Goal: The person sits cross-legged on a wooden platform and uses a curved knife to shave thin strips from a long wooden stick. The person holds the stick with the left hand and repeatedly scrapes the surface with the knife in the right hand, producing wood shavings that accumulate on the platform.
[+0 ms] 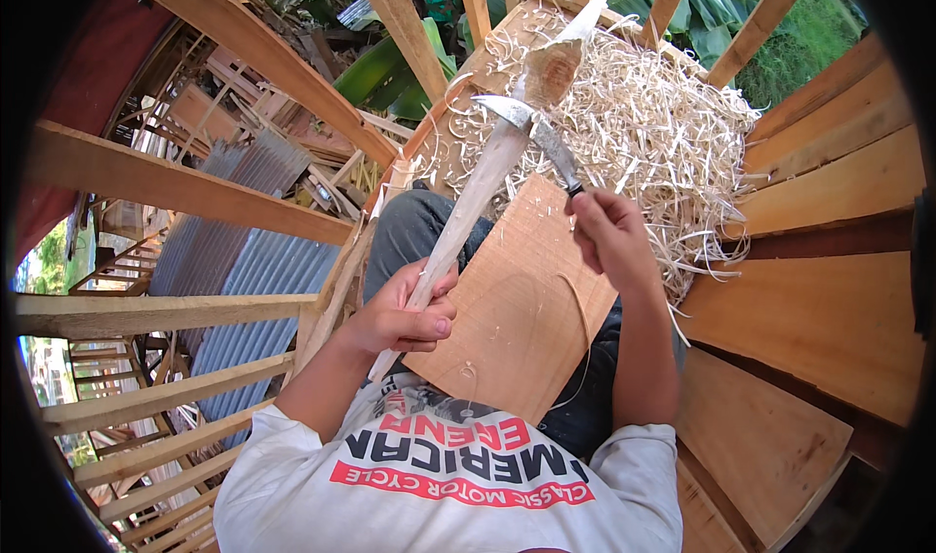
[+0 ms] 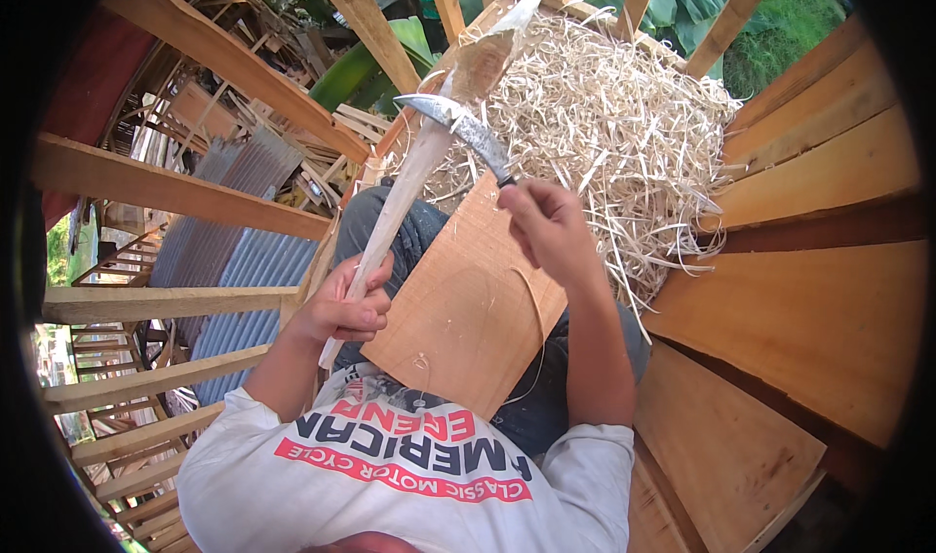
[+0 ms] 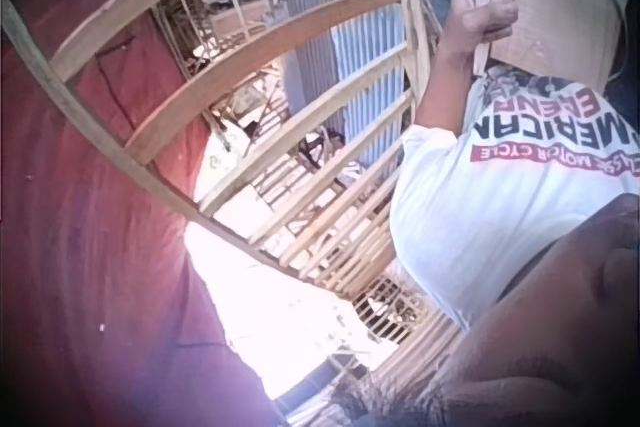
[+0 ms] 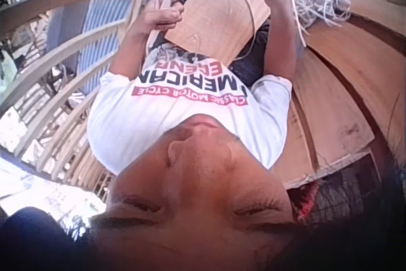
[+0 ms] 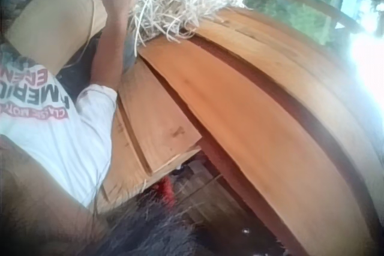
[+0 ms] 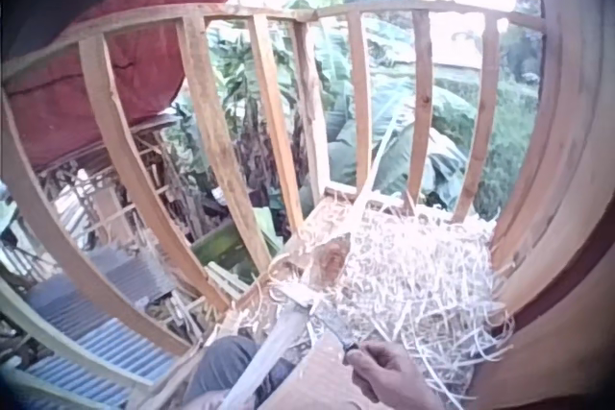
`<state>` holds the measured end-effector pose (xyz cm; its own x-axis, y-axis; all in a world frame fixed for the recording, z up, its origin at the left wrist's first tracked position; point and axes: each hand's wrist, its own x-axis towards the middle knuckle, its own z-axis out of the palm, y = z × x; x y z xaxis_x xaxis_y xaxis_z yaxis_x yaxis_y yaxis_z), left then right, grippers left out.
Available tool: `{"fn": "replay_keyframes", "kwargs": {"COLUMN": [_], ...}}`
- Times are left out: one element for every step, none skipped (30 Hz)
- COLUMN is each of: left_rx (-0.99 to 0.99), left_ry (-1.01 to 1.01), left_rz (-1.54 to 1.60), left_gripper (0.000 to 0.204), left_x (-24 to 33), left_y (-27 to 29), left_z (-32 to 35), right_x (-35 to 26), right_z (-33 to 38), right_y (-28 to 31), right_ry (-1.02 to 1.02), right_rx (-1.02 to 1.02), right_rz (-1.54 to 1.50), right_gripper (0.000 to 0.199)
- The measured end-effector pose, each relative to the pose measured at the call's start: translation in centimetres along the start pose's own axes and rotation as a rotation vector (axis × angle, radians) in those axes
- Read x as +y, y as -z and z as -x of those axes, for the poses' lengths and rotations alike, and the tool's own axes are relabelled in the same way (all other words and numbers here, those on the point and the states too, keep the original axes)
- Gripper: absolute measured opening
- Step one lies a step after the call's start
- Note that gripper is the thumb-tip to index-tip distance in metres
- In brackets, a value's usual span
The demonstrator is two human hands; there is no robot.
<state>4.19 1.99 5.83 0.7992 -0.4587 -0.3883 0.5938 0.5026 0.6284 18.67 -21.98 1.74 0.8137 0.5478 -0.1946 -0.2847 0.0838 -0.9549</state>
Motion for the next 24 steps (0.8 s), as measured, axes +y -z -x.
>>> {"fn": "replay_keyframes", "kwargs": {"left_rx": [-0.006, -0.011, -0.014, -0.011, -0.009, -0.012, -0.019, -0.025, -0.032, -0.038, -0.044, -0.077, -0.108, -0.14, -0.123, -0.103, -0.088, -0.072, -0.054, -0.035, -0.017, -0.002, 0.012, 0.01], "left_ry": [0.007, 0.015, 0.008, 0.007, 0.006, 0.007, 0.002, -0.003, -0.004, -0.003, -0.002, 0.017, 0.033, 0.049, 0.044, 0.037, 0.032, 0.02, 0.005, -0.006, -0.013, -0.017, -0.02, -0.021], "left_rz": [0.014, 0.028, 0.045, 0.067, 0.089, 0.076, 0.063, 0.05, 0.06, 0.071, 0.082, 0.151, 0.221, 0.291, 0.3, 0.31, 0.316, 0.272, 0.231, 0.19, 0.146, 0.099, 0.052, 0.041], "left_gripper": [0.037, 0.038, 0.038, 0.038, 0.038, 0.037, 0.037, 0.037, 0.037, 0.037, 0.037, 0.037, 0.037, 0.037, 0.038, 0.038, 0.038, 0.038, 0.038, 0.038, 0.037, 0.037, 0.037, 0.037], "left_x": [-0.1, -0.2, -0.2, -0.5, -0.6, -0.5, -0.3, -0.2, -0.1, -0.1, -0.1, -0.1, -0.1, -0.2, -0.4, -0.7, -0.8, -0.7, -0.6, -0.6, -0.5, -0.1, 0.1, 0.1], "left_y": [0.2, 0.3, 0.2, 0.2, 0.3, 0.3, 0.3, 0.2, 0.1, 0.1, 0.1, 0.1, 0.0, 0.0, 0.0, 0.1, 0.2, 0.2, 0.4, 0.5, 0.3, -0.1, -0.3, -0.4], "left_z": [-0.1, -0.1, -0.1, 0.2, 0.3, 0.3, 0.2, 0.1, 0.1, 0.1, 0.1, 0.2, 0.2, 0.3, 0.4, 0.5, 0.6, 0.7, 0.8, 0.9, 1.0, 1.0, 1.0, 0.9], "right_x": [0.1, 0.1, 0.6, 0.7, 0.7, 0.8, 0.8, 1.0, 1.5, 1.8, 1.8, 1.8, 1.7, 1.6, 1.4, 1.2, 1.6, 1.7, 0.8, -0.2, -0.8, -0.5, 0.1, 0.5], "right_z": [0.2, 0.3, -0.1, -0.2, -0.5, -0.6, -0.6, -0.6, -0.6, -0.6, -0.5, -0.4, -0.3, -0.4, -0.5, -0.6, -0.9, -0.5, 0.2, 0.7, 0.8, 0.7, 0.6, 0.5], "right_y": [-0.2, -0.4, -0.5, -0.4, -0.3, -0.3, -0.6, -0.8, -0.9, -1.2, -1.5, -1.9, -2.1, -1.9, -1.5, -0.9, 0.1, 0.9, 0.9, 0.8, 0.7, 0.7, 0.8, 0.8], "right_ry": [-0.036, -0.072, 0.02, 0.051, 0.081, 0.111, 0.144, 0.188, 0.232, 0.275, 0.348, 0.421, 0.495, 0.498, 0.502, 0.504, 0.385, 0.279, 0.17, 0.059, -0.023, -0.029, -0.036, -0.042], "right_rx": [-0.078, -0.157, -0.075, -0.01, 0.055, 0.119, 0.15, 0.177, 0.203, 0.23, 0.292, 0.355, 0.415, 0.459, 0.504, 0.547, 0.442, 0.309, 0.172, 0.038, -0.131, -0.16, -0.19, -0.219], "right_rz": [0.001, 0.002, -0.038, 0.024, 0.086, 0.149, 0.151, 0.176, 0.202, 0.226, 0.294, 0.361, 0.43, 0.436, 0.443, 0.448, 0.244, 0.18, 0.117, 0.052, 0.05, 0.095, 0.139, 0.184], "right_gripper": [0.026, 0.026, 0.026, 0.026, 0.027, 0.027, 0.027, 0.026, 0.025, 0.024, 0.023, 0.022, 0.021, 0.021, 0.021, 0.021, 0.023, 0.023, 0.023, 0.024, 0.023, 0.023, 0.022, 0.022]}}
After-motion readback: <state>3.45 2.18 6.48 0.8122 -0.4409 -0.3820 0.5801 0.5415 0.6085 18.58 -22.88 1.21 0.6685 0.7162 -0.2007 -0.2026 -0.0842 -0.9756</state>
